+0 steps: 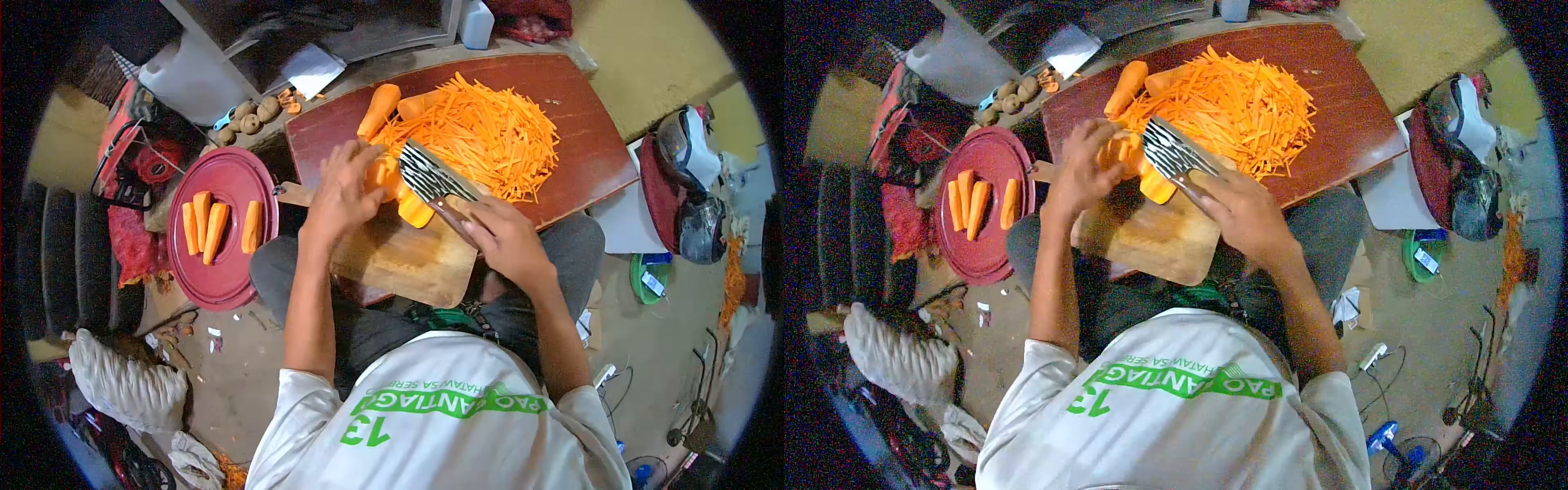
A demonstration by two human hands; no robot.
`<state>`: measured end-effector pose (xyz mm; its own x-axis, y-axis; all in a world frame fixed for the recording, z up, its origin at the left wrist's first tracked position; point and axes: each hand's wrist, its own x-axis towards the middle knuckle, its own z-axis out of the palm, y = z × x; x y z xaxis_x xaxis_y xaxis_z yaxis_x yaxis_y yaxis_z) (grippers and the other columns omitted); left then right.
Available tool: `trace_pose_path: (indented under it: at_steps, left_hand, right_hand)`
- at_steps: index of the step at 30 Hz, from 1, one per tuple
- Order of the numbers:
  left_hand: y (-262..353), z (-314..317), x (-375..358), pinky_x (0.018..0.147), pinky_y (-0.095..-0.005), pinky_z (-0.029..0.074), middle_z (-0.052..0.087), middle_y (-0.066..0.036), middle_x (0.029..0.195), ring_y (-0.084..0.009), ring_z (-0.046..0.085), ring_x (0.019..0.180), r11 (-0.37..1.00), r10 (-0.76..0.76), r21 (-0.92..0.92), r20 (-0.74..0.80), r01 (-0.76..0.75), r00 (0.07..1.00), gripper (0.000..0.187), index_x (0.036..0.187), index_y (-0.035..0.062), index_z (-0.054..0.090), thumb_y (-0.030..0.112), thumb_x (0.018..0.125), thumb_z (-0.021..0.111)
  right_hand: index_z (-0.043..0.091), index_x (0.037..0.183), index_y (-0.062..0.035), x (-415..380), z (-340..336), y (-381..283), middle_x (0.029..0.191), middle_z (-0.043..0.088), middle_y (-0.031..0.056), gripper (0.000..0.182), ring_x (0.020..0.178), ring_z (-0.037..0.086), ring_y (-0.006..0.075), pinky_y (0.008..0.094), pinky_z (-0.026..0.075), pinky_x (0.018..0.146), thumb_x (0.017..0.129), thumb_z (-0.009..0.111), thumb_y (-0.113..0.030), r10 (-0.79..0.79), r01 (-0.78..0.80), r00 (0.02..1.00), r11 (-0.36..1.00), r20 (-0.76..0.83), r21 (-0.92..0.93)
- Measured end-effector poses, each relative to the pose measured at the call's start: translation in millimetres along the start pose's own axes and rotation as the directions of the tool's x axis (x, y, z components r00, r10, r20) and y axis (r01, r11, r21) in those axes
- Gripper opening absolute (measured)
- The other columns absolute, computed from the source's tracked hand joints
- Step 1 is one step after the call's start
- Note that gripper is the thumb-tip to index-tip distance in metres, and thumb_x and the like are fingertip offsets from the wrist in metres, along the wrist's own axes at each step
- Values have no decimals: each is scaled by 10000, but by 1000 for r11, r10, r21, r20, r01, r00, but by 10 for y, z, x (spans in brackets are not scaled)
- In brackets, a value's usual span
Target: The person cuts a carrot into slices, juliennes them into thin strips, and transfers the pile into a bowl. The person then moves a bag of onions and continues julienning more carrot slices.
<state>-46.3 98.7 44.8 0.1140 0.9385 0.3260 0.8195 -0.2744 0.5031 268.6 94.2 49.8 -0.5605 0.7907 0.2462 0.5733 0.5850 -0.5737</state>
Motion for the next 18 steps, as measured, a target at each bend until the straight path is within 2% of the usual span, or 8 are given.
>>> trace_pose_path:
  at_steps: [3, 4, 7, 8, 10, 13, 16, 18]
  left_hand:
    - [-212, 117, 56, 1082, -498, 446, 627, -194, 1345, -389, 597, 1281, 996, -16, -94, -122, 5, 992, 551, 1363, 62, 669, 103, 832, 808]
    - [-332, 226, 23, 1027, -491, 468, 675, -178, 1209, -400, 643, 1173, 996, -12, -89, -192, -5, 981, 473, 1317, 57, 693, 109, 859, 796]
    - [-451, 242, -91, 947, -487, 490, 694, -159, 1111, -400, 658, 1064, 997, -77, -8, -134, 76, 988, 390, 1254, 47, 724, 129, 882, 802]
    - [-443, 261, -95, 881, -482, 499, 704, -152, 1052, -398, 655, 984, 989, -124, -99, -184, 107, 975, 318, 1192, 33, 742, 156, 905, 804]
    - [-391, 225, -61, 870, -476, 505, 701, -163, 1047, -401, 652, 975, 993, -113, -56, -197, 104, 974, 301, 1175, 26, 744, 159, 911, 804]
    - [-429, 297, -46, 867, -479, 508, 701, -172, 1046, -406, 650, 970, 998, -65, -25, -227, 61, 972, 272, 1148, 17, 746, 155, 919, 800]
    - [-415, 303, -38, 872, -487, 507, 705, -174, 1054, -407, 649, 981, 998, -56, -28, -223, 51, 973, 252, 1127, 12, 750, 150, 922, 797]
    - [-413, 325, -33, 876, -492, 506, 710, -172, 1057, -404, 649, 993, 999, -44, -16, -222, 41, 974, 241, 1115, 11, 752, 151, 923, 796]
  right_hand:
    - [726, 1235, 9, -283, -309, 275, 1215, 731, 232, 295, 1149, 678, 427, 485, 525, 1003, 986, 693, -145, 105, -108, 994, 989, -38, -102]
    - [713, 1262, 10, -412, -431, 409, 1247, 719, 238, 325, 1167, 666, 437, 499, 518, 1012, 984, 696, -157, 130, -142, 989, 975, -75, -174]
    - [690, 1310, -8, -783, -804, 708, 1342, 677, 245, 411, 1223, 642, 459, 532, 518, 1016, 973, 727, -241, 239, -356, 929, 791, -284, -497]
    - [683, 1328, -16, -838, -858, 791, 1384, 654, 249, 440, 1245, 629, 466, 532, 514, 1025, 973, 728, -272, 330, -424, 905, 760, -269, -493]
    - [667, 1365, -32, -905, -870, 965, 1466, 608, 256, 499, 1290, 602, 479, 532, 506, 1044, 975, 731, -336, 503, -553, 830, 684, -241, -475]
    - [696, 1303, -35, -1049, -748, 1462, 1418, 649, 261, 509, 1258, 634, 465, 524, 508, 1054, 960, 733, -409, 391, -486, 874, 719, -290, -497]
    - [716, 1255, -21, -914, -897, 1655, 1311, 713, 258, 527, 1184, 674, 461, 491, 524, 1030, 942, 734, -445, 603, -612, 787, 742, -129, -274]
    - [721, 1246, -11, -849, -961, 1761, 1203, 754, 232, 536, 1107, 710, 427, 461, 537, 991, 924, 749, -438, 642, -639, 765, 744, -58, -196]
